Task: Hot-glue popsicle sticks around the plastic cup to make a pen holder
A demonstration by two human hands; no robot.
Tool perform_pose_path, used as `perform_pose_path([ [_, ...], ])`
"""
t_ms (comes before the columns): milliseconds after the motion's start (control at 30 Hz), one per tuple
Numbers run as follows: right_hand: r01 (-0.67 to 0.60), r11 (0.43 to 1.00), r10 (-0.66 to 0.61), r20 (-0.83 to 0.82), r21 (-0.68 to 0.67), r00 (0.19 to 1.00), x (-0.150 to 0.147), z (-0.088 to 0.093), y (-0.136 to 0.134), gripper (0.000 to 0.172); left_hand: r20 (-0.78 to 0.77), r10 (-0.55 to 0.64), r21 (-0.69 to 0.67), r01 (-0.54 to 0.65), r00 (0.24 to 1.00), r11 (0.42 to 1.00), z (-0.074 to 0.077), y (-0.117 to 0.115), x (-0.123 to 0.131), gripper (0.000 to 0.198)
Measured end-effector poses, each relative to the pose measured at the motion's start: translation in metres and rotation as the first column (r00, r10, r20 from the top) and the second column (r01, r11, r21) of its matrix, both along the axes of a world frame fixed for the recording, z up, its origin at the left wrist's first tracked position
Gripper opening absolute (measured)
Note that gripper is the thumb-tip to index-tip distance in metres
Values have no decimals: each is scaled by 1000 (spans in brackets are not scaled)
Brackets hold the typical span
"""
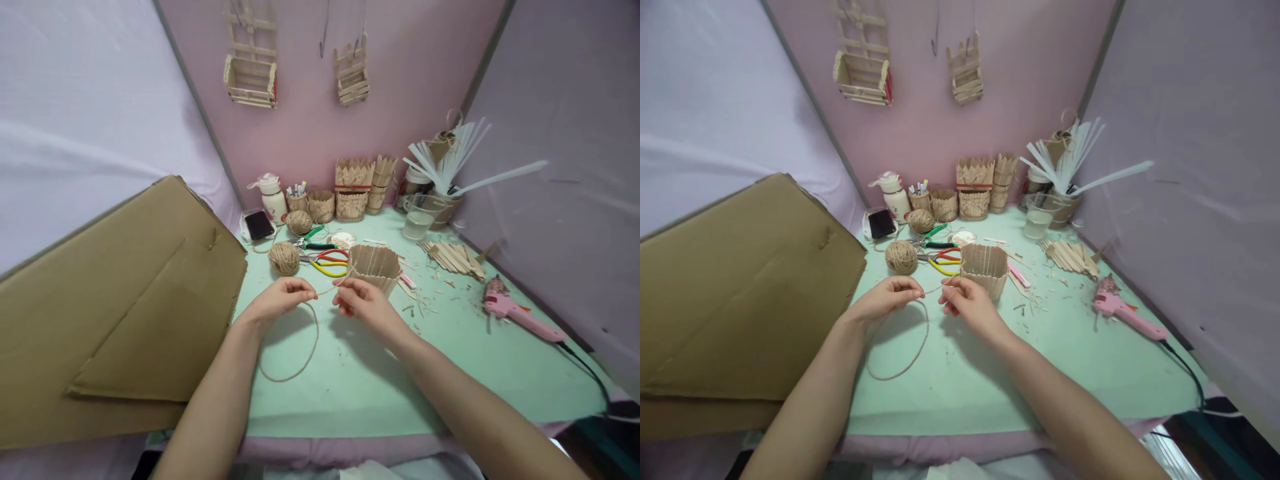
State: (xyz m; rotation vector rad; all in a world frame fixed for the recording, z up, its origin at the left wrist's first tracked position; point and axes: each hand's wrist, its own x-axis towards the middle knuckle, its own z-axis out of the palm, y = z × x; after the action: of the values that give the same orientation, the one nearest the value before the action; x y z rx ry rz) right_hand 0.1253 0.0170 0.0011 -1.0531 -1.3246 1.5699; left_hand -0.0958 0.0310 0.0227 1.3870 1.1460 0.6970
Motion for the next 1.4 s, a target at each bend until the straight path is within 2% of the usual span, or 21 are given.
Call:
perform_pose_path([
  [100,69,998,-71,-145,-14,987,-13,3,2,41,-44,-120,2,121,992,993,4,-1,-8,27],
  [200,102,990,-98,-44,101,994,-20,3,2,37,-11,-189,-19,189,982,982,7,-4,-8,24],
  [267,109,974,-124,64,197,990,-21,1,1,33,61,-121,17,121,991,993,5,-4,-2,26],
  [367,120,943,-165,124,309,978,-20,-4,0,29,187,58,46,-68,981,997,-1,-6,12,33],
  [400,121,934,-172,125,335,977,-19,-5,-1,28,219,69,17,-75,973,997,-3,-7,17,36],
  [467,137,920,-190,114,368,975,-17,-7,-4,27,265,19,-79,2,964,997,-7,-9,24,43],
  [567,173,923,-202,50,345,978,-14,-8,-9,28,277,-38,-151,83,960,985,-12,-10,30,44],
  [633,173,935,-169,-39,309,985,-13,-8,-12,29,250,0,-108,27,968,994,-16,-8,32,40],
  [700,150,952,-111,-155,268,982,-13,-8,-13,28,223,84,-15,-83,971,996,-20,-5,34,37],
  [833,92,988,-44,-341,124,939,-14,-10,-11,33,215,263,152,-298,941,942,-26,0,39,31],
  [933,104,991,-72,-330,80,941,-15,-13,-7,34,191,342,236,-382,920,894,-28,1,42,28],
  [1033,103,992,-76,-300,77,951,-16,-16,-5,40,195,365,281,-408,911,869,-29,1,46,26],
  [1100,103,993,-84,-285,50,955,-18,-18,-4,42,222,356,258,-407,908,876,-30,0,48,28],
  [1200,138,989,-123,-215,53,969,-19,-18,-3,33,232,323,233,-375,918,897,-31,-1,51,27],
  [1400,254,942,-245,-71,220,967,-17,-20,-1,27,165,164,223,-198,973,954,-26,-7,51,23],
])
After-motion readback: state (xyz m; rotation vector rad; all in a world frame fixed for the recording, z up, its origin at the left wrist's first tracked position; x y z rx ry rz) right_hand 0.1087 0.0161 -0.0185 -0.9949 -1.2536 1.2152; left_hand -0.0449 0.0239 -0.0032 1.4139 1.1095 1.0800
